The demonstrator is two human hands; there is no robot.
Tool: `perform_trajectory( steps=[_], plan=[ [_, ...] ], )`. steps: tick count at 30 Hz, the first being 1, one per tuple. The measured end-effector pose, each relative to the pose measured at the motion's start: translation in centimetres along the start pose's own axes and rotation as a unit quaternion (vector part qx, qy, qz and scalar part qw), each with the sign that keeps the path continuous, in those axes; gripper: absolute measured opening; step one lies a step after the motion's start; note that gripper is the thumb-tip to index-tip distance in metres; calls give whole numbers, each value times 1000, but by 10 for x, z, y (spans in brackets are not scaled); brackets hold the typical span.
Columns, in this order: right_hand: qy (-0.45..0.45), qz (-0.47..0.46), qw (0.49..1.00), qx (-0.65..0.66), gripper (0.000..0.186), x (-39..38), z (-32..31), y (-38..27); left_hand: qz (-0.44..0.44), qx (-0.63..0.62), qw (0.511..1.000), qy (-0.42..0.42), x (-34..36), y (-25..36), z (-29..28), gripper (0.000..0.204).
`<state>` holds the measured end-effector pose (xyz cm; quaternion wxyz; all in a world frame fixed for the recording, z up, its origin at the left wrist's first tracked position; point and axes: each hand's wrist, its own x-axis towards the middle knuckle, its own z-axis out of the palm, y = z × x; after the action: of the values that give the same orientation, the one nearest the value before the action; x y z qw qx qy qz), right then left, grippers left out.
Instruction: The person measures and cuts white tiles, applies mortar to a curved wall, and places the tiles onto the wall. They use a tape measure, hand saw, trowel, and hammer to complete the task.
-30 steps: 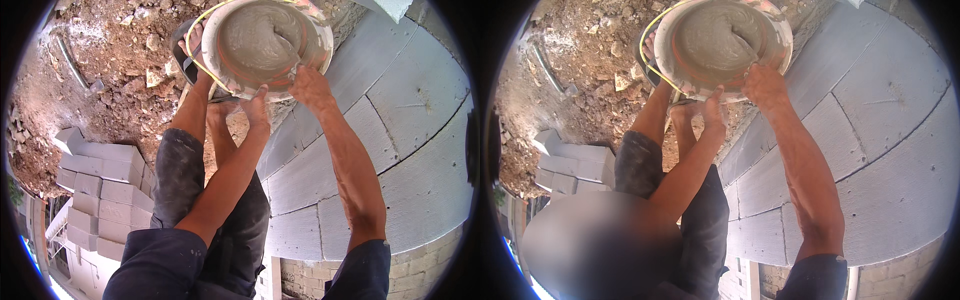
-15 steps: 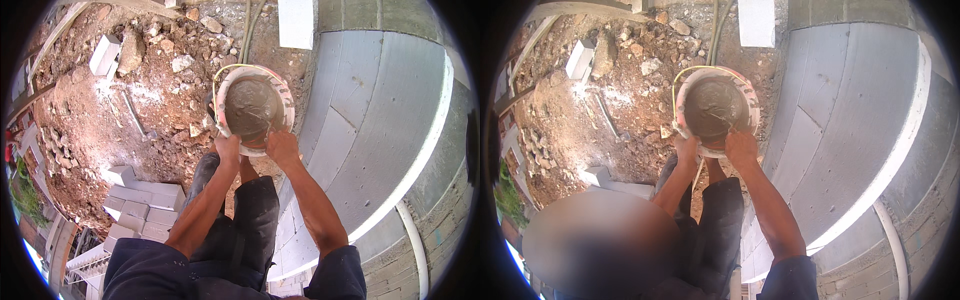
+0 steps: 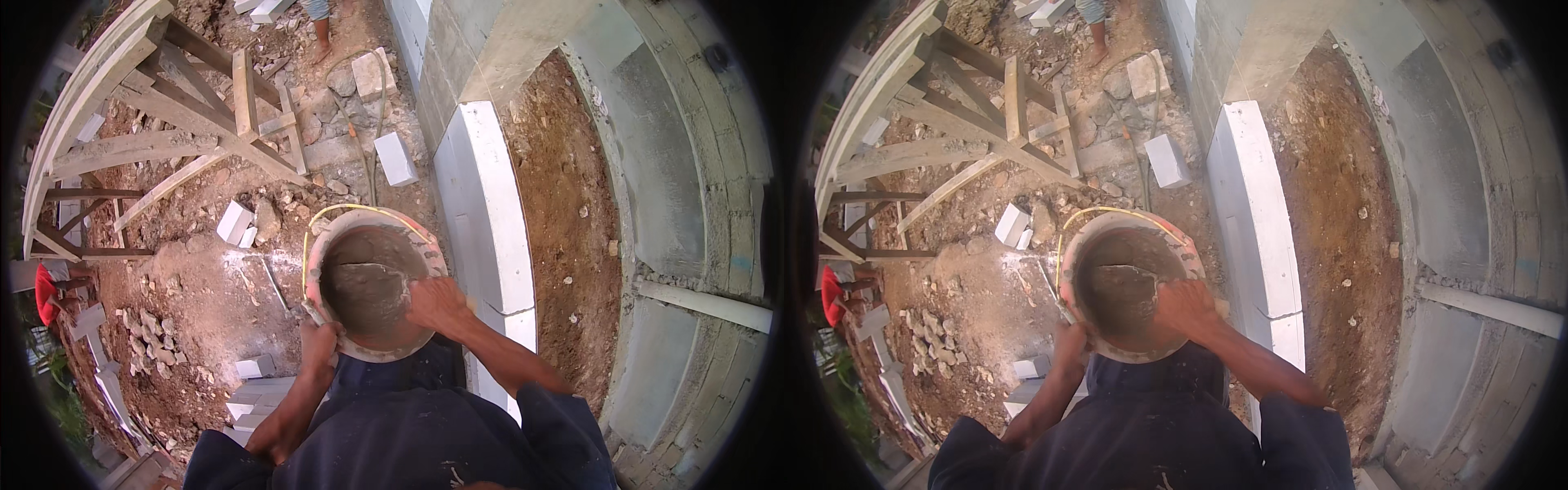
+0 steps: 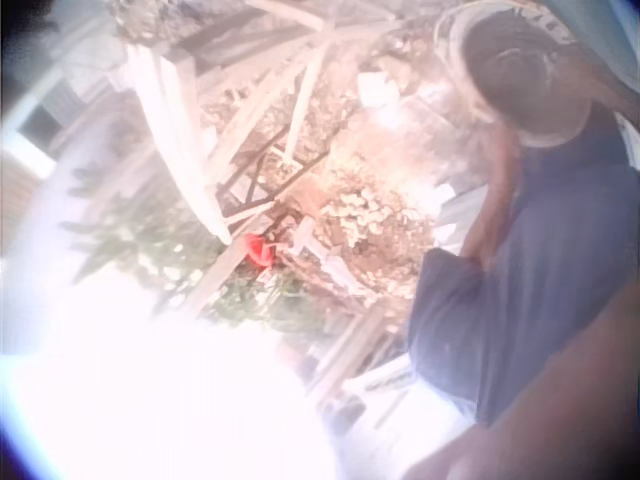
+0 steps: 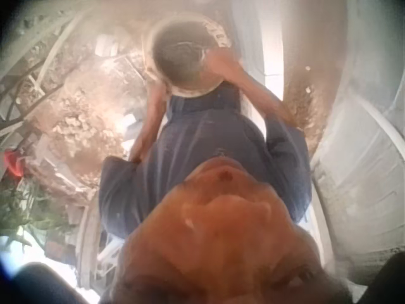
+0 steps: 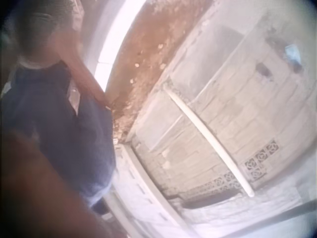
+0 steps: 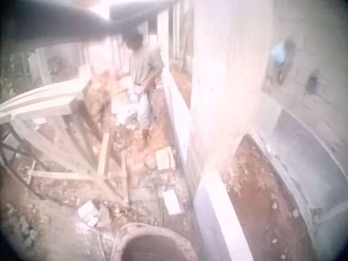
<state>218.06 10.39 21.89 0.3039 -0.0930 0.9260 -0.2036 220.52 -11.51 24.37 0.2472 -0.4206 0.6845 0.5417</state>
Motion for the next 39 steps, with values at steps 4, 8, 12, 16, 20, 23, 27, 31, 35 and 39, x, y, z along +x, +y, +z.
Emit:
perform_trajectory(
  steps=[4,8,12,16,20,23,27,31,35,39],
  plan=[
    [100,31,994,-19,22,-29,26,11,48,-31,997,-46,-29,-11,-5,27],
    [36,86,992,79,26,-22,30,19,71,-66,995,-19,-20,-21,11,10],
    [-14,137,900,414,37,-71,8,16,60,-64,996,-23,-3,-34,7,12],
    [-80,173,806,560,36,-49,37,37,84,-49,992,-79,9,-21,20,13],
    [-113,154,740,644,34,-44,7,36,74,-73,993,-56,32,-2,22,14],
    [-93,136,664,730,34,-50,-16,43,78,-66,993,-62,60,17,12,17],
    [5,146,591,793,28,-32,-35,83,84,-60,990,-92,101,29,-10,33],
    [203,244,717,621,25,36,-38,143,50,-36,997,-47,126,32,-27,38],
    [284,404,851,180,37,121,-72,180,33,-65,997,-1,126,52,-30,40],
    [198,462,853,141,37,159,-92,198,56,-121,991,-24,125,69,-24,22]
  ],
)
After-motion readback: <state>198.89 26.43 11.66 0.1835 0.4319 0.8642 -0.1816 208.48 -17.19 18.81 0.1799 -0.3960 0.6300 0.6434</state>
